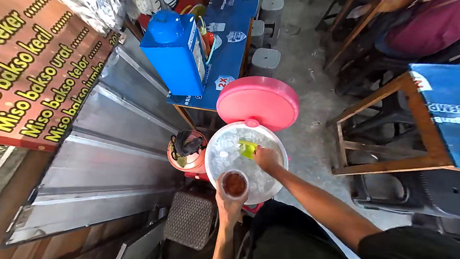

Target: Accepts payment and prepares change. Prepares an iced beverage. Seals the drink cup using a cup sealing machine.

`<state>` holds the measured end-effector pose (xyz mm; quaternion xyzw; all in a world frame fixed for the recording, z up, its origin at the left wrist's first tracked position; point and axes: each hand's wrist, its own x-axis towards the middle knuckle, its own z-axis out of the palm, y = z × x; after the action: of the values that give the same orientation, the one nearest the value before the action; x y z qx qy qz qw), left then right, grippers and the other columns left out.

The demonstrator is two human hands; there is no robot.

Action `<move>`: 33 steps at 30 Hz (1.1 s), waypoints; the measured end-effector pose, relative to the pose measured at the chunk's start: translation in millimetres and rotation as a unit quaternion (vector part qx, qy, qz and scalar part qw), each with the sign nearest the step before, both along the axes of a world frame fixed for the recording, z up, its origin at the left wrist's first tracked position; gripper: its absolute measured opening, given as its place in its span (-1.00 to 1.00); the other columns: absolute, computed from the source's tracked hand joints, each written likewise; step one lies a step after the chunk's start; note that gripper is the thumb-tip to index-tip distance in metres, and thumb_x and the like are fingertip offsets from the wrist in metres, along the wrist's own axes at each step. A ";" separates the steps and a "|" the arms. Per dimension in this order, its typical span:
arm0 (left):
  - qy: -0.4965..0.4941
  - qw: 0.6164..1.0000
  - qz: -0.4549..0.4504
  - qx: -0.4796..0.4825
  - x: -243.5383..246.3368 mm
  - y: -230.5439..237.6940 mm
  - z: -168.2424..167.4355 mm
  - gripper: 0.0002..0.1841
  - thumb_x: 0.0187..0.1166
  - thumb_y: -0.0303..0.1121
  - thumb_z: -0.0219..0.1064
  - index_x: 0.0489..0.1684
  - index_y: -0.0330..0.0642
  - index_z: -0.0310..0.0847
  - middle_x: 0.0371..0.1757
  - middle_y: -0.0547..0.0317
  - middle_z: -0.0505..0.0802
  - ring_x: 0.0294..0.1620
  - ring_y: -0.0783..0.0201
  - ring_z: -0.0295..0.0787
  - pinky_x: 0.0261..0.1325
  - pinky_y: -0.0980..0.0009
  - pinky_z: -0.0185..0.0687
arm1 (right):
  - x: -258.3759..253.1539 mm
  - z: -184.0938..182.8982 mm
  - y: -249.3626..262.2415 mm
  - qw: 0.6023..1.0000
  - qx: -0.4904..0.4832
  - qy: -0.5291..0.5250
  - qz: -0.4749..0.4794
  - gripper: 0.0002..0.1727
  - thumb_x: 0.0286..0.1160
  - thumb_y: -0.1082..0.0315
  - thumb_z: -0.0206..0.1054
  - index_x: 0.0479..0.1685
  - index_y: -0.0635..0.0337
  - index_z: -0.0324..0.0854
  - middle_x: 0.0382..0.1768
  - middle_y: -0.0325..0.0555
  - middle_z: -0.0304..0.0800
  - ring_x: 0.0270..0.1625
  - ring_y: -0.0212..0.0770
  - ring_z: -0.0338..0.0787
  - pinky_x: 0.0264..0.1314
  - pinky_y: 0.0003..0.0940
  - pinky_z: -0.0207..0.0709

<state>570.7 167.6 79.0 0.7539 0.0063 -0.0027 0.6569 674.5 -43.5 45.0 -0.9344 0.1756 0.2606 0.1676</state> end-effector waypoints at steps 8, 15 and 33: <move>0.013 0.998 0.058 0.034 1.3 8.5 4.5 0.02 -0.16 -0.24 0.81 0.47 -0.45 0.41 0.35 -0.13 0.75 0.39 0.20 0.70 0.47 0.31 0.65 | -8.1 -32.2 -8.0 0.993 0.106 0.012 -0.055 -0.41 0.85 0.04 -0.15 0.07 0.34 0.69 0.09 0.30 0.81 0.27 0.25 0.78 0.22 0.28 0.54; 0.036 0.993 0.094 0.058 25.3 3.3 -7.4 0.01 -0.15 -0.25 0.78 0.50 -0.40 0.41 0.35 -0.10 0.75 0.38 0.22 0.69 0.44 0.31 0.63 | -55.7 -17.4 -34.3 0.917 0.352 -0.128 -0.139 -0.53 0.79 0.18 -0.07 -0.22 0.30 0.69 -0.44 -0.10 0.66 -0.39 -0.24 0.65 -0.22 -0.18 0.57; -0.018 0.995 -0.101 0.019 52.8 -88.5 -12.4 -0.01 -0.22 -0.36 0.80 0.45 -0.41 0.43 0.18 -0.13 0.80 0.16 0.26 0.80 0.27 0.30 0.75 | -33.3 247.1 -18.0 0.926 -0.118 -0.081 0.350 -0.71 0.60 0.27 0.33 -0.53 0.16 0.70 -0.54 -0.06 0.66 -0.36 0.02 0.74 -0.40 -0.04 0.48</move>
<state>623.5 79.1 66.6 0.7628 -0.0813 -0.0552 0.6391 641.2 -61.5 292.1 -0.9674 -0.1477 0.2035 -0.0317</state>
